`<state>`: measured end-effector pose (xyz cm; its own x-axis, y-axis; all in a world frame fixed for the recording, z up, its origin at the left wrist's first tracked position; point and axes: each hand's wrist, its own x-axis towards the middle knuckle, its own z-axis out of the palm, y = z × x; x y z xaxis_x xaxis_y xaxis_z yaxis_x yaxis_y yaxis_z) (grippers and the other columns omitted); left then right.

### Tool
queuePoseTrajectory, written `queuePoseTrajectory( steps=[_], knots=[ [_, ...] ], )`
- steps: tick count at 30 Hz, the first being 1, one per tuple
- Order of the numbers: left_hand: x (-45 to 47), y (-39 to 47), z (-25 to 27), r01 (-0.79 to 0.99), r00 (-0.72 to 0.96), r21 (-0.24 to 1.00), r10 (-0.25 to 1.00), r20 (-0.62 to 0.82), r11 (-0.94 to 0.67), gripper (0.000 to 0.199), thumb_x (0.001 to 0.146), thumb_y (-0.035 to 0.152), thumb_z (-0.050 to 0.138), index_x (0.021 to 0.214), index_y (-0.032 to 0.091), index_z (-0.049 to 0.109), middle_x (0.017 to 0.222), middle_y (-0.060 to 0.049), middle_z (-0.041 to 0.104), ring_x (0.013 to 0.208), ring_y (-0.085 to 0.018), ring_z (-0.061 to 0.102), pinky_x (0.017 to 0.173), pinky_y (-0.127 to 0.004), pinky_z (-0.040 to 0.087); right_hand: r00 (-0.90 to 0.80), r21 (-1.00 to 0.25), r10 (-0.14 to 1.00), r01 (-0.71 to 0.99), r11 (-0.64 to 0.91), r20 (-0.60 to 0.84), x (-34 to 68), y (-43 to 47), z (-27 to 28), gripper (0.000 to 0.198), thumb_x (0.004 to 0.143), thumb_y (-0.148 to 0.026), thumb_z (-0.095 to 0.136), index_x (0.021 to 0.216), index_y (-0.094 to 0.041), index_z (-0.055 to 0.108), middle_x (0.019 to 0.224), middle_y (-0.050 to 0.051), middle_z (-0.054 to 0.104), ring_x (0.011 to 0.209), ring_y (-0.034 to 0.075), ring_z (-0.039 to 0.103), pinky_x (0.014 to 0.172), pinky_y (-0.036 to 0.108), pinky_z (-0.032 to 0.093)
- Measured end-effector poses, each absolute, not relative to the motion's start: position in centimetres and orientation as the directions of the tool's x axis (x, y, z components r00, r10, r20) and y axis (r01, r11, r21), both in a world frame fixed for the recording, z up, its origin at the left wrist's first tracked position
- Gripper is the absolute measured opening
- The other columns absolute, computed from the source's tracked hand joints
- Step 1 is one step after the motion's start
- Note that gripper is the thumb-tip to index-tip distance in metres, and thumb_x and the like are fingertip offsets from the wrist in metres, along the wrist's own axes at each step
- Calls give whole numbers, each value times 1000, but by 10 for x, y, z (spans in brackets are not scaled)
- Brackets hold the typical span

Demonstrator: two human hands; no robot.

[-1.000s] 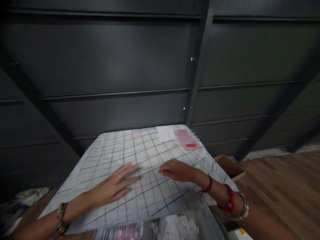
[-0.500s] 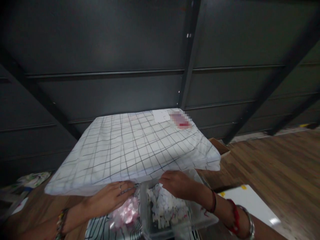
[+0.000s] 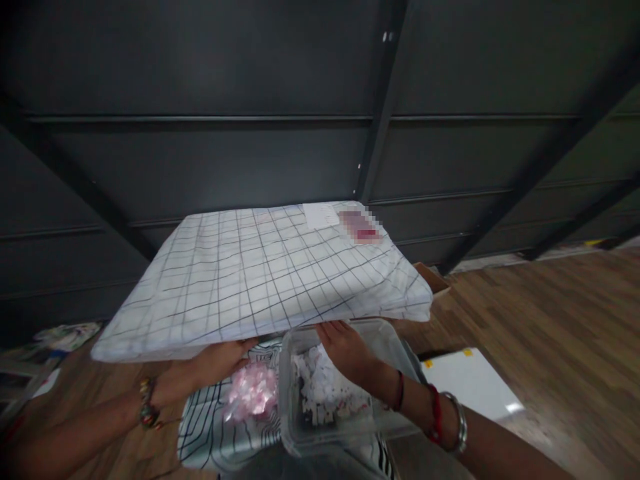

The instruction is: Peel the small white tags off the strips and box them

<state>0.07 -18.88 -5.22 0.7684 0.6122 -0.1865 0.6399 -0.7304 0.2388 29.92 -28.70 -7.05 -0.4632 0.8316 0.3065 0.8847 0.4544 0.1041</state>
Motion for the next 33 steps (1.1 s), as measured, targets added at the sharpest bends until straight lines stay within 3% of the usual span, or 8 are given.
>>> queuePoseTrajectory(
  steps=[2,7,11,15,22,25,28,33],
  knots=[
    [4,-189,-51,651,759,242,613,-218,-720,39,87,32,45,121,24,60,122,-9,66,118,-31,56,102,-47,41,-420,107,872,908,406,250,301,-286,-67,32,85,-3,47,112,-9,61,95,15,69,87,25,65,80,39,54],
    [11,-194,-48,670,738,245,594,-319,-701,40,92,28,31,114,19,63,109,-12,70,105,-31,62,96,-47,43,-396,82,914,918,389,90,302,-285,-56,30,86,-3,44,108,-11,62,101,16,68,91,24,64,82,35,51],
    [12,-204,-43,652,743,258,533,-405,-713,40,90,27,32,117,18,59,96,-11,71,88,-28,66,82,-40,49,-419,13,907,908,420,-30,305,-286,-48,28,86,-2,42,100,-12,63,97,13,67,86,20,64,76,31,50],
    [12,-214,-33,632,752,258,498,-432,-731,39,90,25,33,119,16,57,97,-12,71,89,-27,66,80,-37,47,-463,-68,882,886,458,-91,313,-292,-39,33,84,0,41,106,-12,62,93,9,68,87,18,63,82,32,49],
    [16,-226,6,556,804,248,439,-401,-793,41,86,14,31,118,14,57,95,-12,70,83,-24,65,74,-33,47,-516,-155,852,852,500,-90,328,-297,-9,45,77,4,37,112,-12,62,101,8,69,94,16,62,86,32,48],
    [22,-227,38,517,815,170,423,-396,-839,42,81,13,38,119,13,56,92,-12,70,81,-24,65,71,-31,47,-536,-175,841,837,518,-78,336,-293,18,48,77,3,37,113,-14,62,105,8,69,96,16,62,86,31,47],
    [31,-221,81,459,851,178,374,-368,-870,39,85,9,34,116,14,58,96,-10,71,78,-18,65,69,-26,47,-556,-178,829,824,538,-70,347,-284,56,40,77,2,40,102,-14,65,96,8,70,88,16,63,80,29,47],
    [45,-188,146,458,857,4,440,-267,-889,35,91,14,37,118,14,59,94,-7,71,79,-17,66,70,-23,47,-572,-135,820,811,570,20,367,-254,126,21,90,-19,45,89,-17,65,83,4,68,75,15,57,73,30,42]
  ],
)
